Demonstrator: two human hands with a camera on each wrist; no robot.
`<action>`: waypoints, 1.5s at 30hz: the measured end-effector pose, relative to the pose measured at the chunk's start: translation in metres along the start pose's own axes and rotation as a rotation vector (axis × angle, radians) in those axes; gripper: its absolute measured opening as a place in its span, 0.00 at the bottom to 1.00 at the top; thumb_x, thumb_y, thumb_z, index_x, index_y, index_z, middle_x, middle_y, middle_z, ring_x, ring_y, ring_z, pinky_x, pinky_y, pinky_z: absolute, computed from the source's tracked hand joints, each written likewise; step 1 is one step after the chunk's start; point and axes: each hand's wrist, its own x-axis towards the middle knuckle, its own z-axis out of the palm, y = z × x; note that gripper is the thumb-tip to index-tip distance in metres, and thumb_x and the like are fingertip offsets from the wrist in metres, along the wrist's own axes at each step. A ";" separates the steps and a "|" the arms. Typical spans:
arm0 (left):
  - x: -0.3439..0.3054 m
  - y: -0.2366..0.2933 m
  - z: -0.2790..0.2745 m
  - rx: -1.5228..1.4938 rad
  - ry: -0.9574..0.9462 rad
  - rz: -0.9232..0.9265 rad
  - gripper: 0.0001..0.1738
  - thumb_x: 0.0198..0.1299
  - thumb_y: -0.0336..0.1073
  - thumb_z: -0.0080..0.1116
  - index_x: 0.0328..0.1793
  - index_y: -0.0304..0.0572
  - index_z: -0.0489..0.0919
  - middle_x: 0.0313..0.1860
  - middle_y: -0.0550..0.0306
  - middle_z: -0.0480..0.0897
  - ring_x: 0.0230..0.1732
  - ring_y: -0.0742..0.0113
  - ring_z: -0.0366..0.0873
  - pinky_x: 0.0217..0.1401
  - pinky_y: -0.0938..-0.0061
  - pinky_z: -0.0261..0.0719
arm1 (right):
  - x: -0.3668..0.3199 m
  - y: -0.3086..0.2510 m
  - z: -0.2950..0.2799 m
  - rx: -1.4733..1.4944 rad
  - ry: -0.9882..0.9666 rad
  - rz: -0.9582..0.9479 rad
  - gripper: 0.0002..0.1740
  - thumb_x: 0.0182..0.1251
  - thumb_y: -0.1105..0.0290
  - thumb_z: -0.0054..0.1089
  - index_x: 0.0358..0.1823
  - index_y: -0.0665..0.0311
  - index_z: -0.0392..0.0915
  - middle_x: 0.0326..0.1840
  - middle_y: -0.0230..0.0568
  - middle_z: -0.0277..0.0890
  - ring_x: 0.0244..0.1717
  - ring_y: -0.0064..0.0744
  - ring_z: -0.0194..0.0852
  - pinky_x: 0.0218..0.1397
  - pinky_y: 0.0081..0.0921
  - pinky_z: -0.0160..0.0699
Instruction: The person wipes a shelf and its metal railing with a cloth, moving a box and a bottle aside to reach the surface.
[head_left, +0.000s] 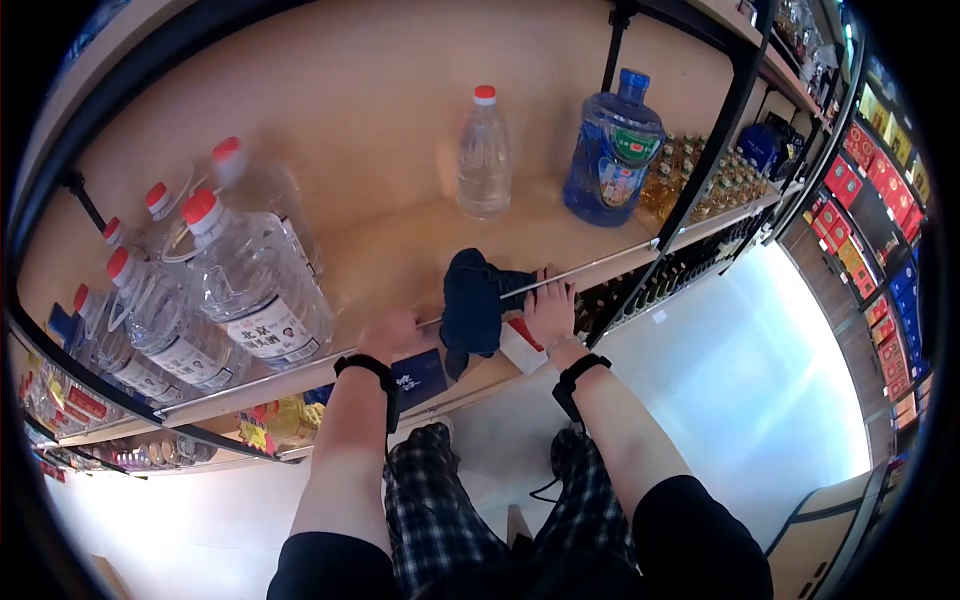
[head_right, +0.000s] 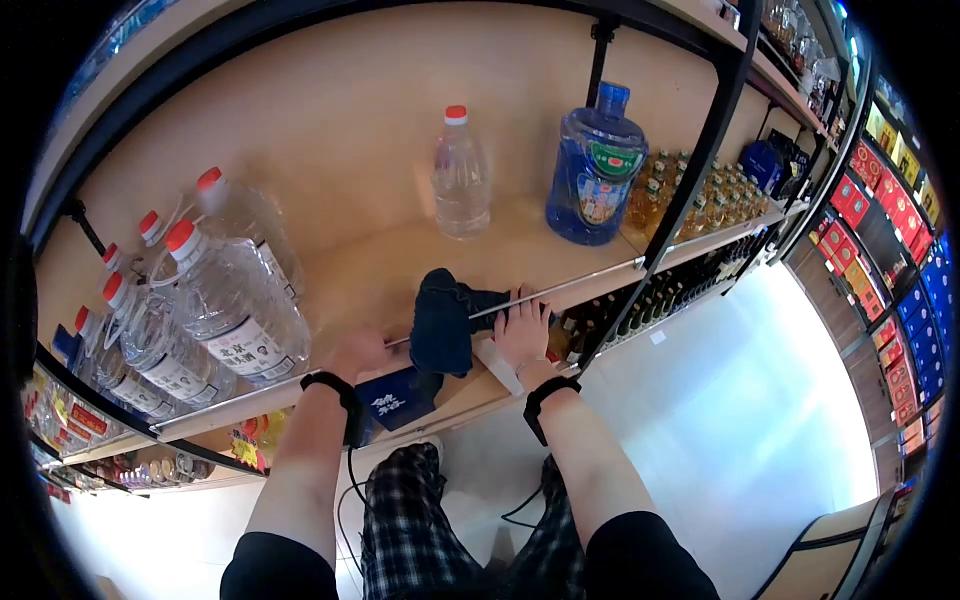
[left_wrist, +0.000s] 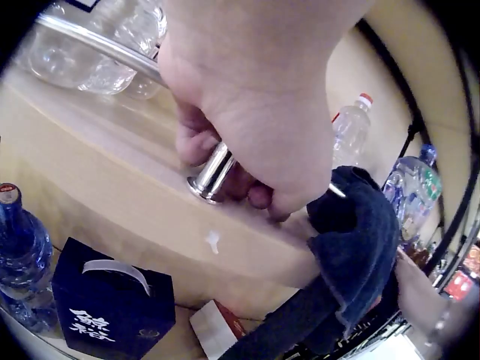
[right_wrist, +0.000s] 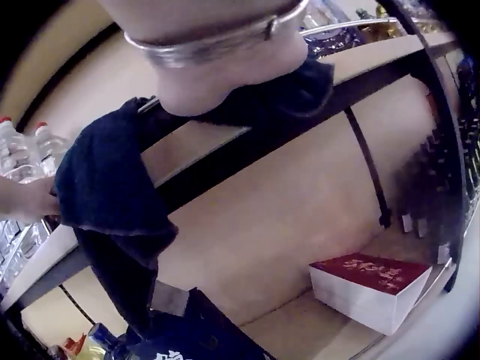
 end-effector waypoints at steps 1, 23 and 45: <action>0.002 0.000 -0.001 0.020 -0.027 -0.006 0.25 0.58 0.58 0.50 0.45 0.50 0.85 0.43 0.44 0.83 0.47 0.48 0.80 0.53 0.57 0.76 | 0.003 -0.003 0.004 -0.002 -0.004 -0.057 0.33 0.65 0.58 0.45 0.68 0.69 0.60 0.70 0.52 0.59 0.74 0.51 0.49 0.75 0.54 0.43; 0.026 -0.023 0.035 0.086 -0.059 0.031 0.23 0.52 0.54 0.59 0.48 0.49 0.83 0.49 0.48 0.83 0.51 0.48 0.80 0.53 0.60 0.77 | 0.021 -0.058 -0.017 0.108 -0.243 -0.646 0.53 0.44 0.44 0.66 0.68 0.70 0.58 0.70 0.50 0.57 0.73 0.45 0.50 0.75 0.39 0.48; -0.013 0.097 -0.017 -0.296 0.248 -0.270 0.52 0.49 0.48 0.60 0.79 0.58 0.45 0.76 0.29 0.40 0.72 0.22 0.45 0.70 0.40 0.55 | 0.027 -0.076 -0.003 -0.223 -0.509 -0.347 0.52 0.50 0.49 0.64 0.76 0.49 0.48 0.78 0.51 0.39 0.79 0.55 0.31 0.70 0.70 0.36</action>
